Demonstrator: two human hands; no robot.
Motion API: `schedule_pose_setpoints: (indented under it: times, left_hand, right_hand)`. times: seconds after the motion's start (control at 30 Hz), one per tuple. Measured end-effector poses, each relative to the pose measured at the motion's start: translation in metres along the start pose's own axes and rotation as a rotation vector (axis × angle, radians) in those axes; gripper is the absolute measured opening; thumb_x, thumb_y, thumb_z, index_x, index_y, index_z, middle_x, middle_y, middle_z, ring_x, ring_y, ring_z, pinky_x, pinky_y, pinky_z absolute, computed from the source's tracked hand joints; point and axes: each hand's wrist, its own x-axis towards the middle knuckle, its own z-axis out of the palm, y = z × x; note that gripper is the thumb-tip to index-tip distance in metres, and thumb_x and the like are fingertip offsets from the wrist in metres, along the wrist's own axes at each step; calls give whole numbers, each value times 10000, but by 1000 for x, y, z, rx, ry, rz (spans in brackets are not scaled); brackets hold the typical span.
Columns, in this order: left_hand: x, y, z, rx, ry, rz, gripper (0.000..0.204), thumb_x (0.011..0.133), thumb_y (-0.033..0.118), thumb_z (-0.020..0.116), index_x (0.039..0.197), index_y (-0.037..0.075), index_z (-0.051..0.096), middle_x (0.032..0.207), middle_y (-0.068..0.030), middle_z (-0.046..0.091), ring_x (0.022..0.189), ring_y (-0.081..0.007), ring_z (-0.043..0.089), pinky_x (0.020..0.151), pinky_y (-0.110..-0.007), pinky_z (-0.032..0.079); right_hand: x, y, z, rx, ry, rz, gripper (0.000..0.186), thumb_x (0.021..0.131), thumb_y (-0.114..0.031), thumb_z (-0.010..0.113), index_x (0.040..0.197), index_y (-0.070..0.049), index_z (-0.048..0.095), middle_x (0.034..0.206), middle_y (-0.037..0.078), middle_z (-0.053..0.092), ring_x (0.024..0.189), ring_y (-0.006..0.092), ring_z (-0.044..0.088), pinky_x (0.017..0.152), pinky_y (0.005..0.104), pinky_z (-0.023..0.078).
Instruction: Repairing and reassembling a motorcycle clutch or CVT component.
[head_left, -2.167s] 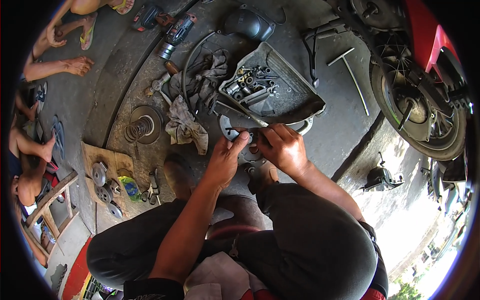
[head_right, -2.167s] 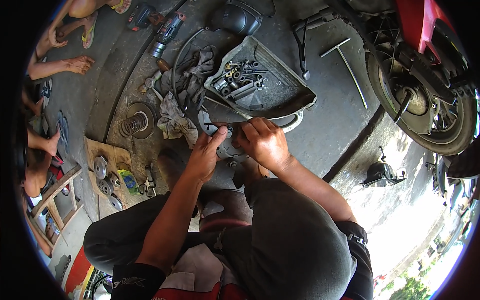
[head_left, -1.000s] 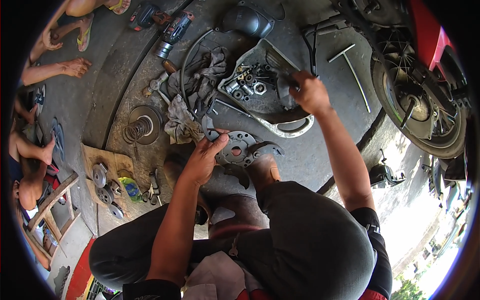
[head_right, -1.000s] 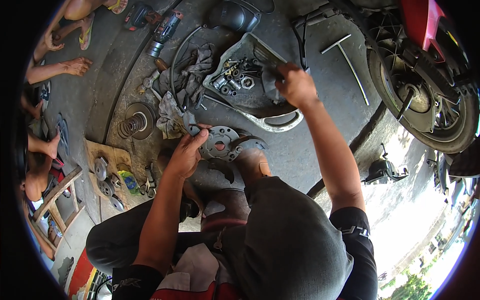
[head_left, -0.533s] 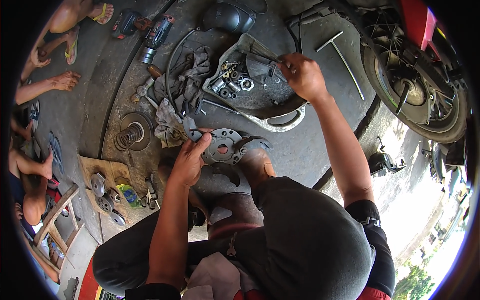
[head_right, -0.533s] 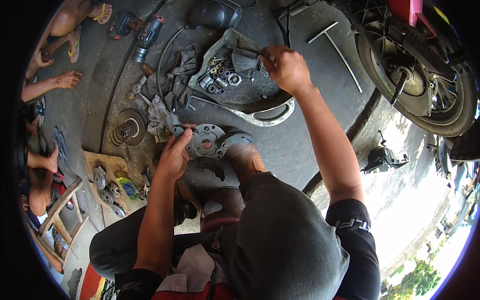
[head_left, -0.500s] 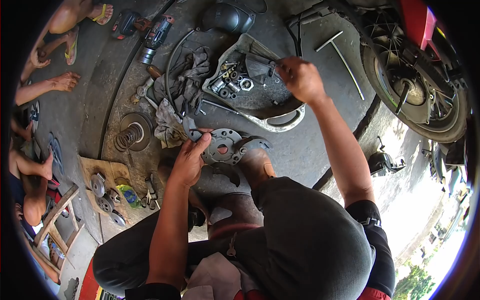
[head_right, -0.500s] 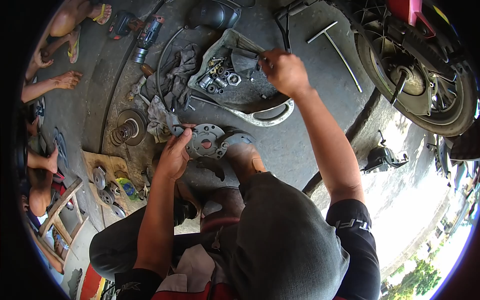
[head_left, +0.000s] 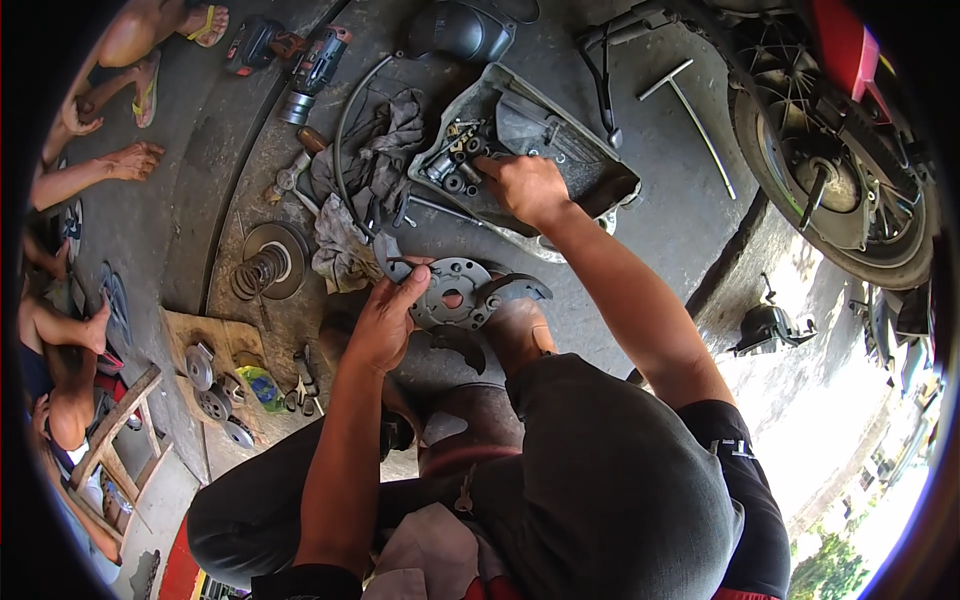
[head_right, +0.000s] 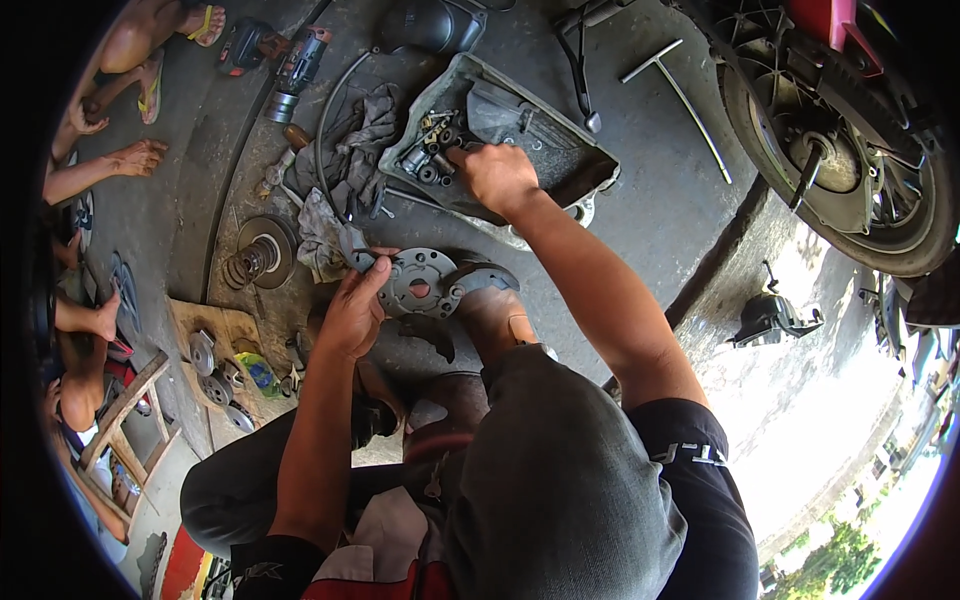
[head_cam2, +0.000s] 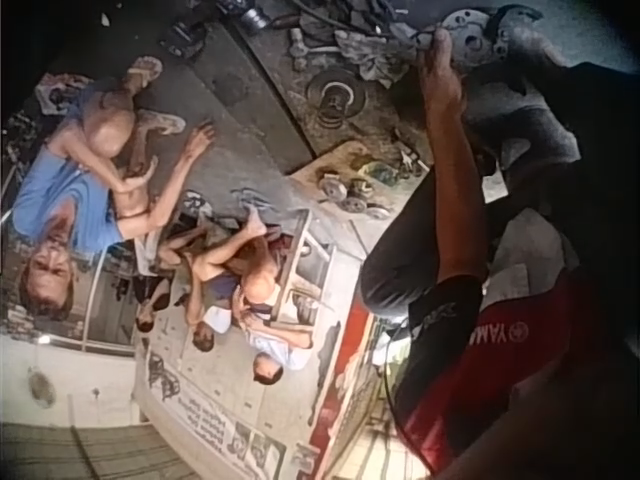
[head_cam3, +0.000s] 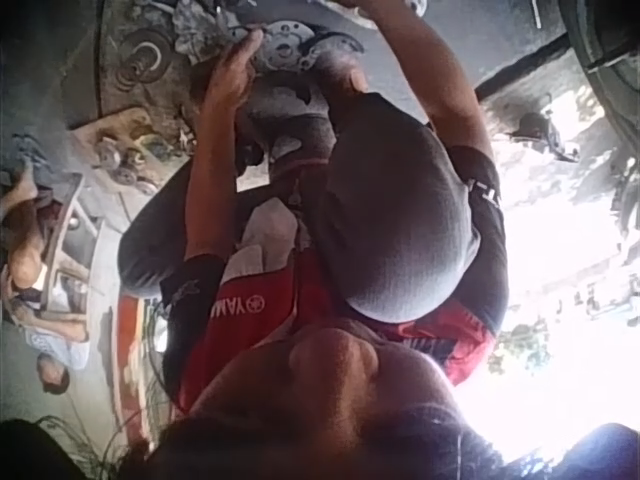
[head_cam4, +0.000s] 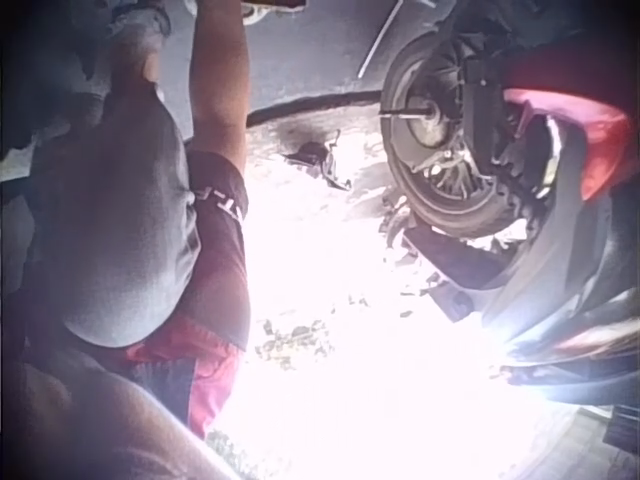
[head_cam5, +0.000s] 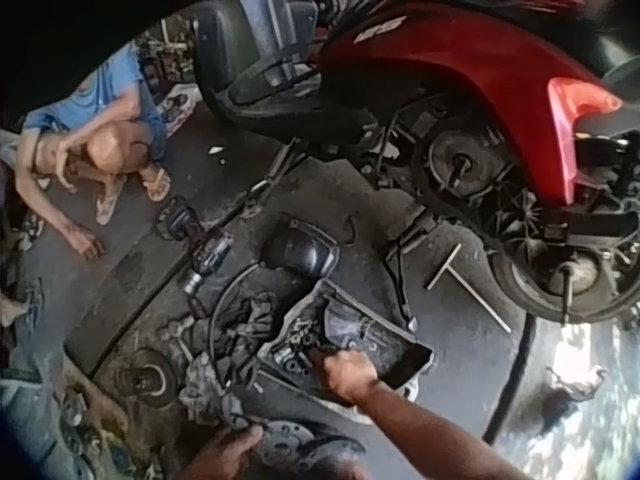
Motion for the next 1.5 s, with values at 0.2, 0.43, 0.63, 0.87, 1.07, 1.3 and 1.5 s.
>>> schedule_pose_setpoints:
  times: [0.2,0.43,0.63,0.87,1.07,1.3,1.5]
  left_hand:
    - [-1,1,-4,-14,32,0,284,1070,259,647,1283,74,618,1270,-85,646,1194,-220,622,990,-396,526]
    - [2,6,4,-114,113,9,338,1079,283,624,1325,52,604,1270,-106,672,1127,-237,688,998,-409,557]
    - [17,9,37,-224,112,134,441,1093,371,581,1339,6,610,1271,-101,694,1140,-205,693,983,-373,559]
    - [15,26,68,-132,190,227,498,1035,386,696,1390,77,534,1269,-18,605,1138,-139,599,807,-288,526]
    - [8,34,83,-247,170,273,521,1020,382,721,1377,60,520,1274,-34,609,1150,-141,598,779,-292,529]
    - [8,42,85,-308,179,250,498,1037,418,689,1357,63,550,1244,-50,648,1084,-151,651,841,-327,563]
    - [-5,63,80,-353,1,315,525,1095,461,524,1407,41,574,1319,-112,687,1194,-229,682,1005,-453,562]
  right_hand:
    - [14,3,21,-27,62,-50,322,974,-172,550,1275,-198,661,1017,158,771,937,360,765,823,486,608]
    - [-39,-7,-29,801,410,285,220,919,-228,763,1056,-57,747,887,136,762,749,300,743,696,437,582]
    - [-107,-69,-69,534,389,-345,244,742,-136,878,975,-166,812,947,2,720,1048,226,605,942,384,464]
    - [-104,-86,-80,361,327,-303,246,734,-199,886,972,-201,822,1004,-54,747,1089,199,584,980,406,349]
    - [-108,-93,-79,298,407,-256,223,669,-210,874,881,-195,807,954,-66,744,1117,192,602,994,462,346]
    - [-114,-95,-93,245,580,-336,342,656,-230,886,986,-180,810,1043,-40,736,1107,217,608,1000,474,348]
    - [-149,-68,-139,332,497,-170,385,781,-193,868,1114,-43,745,1004,124,707,932,324,662,827,428,529]
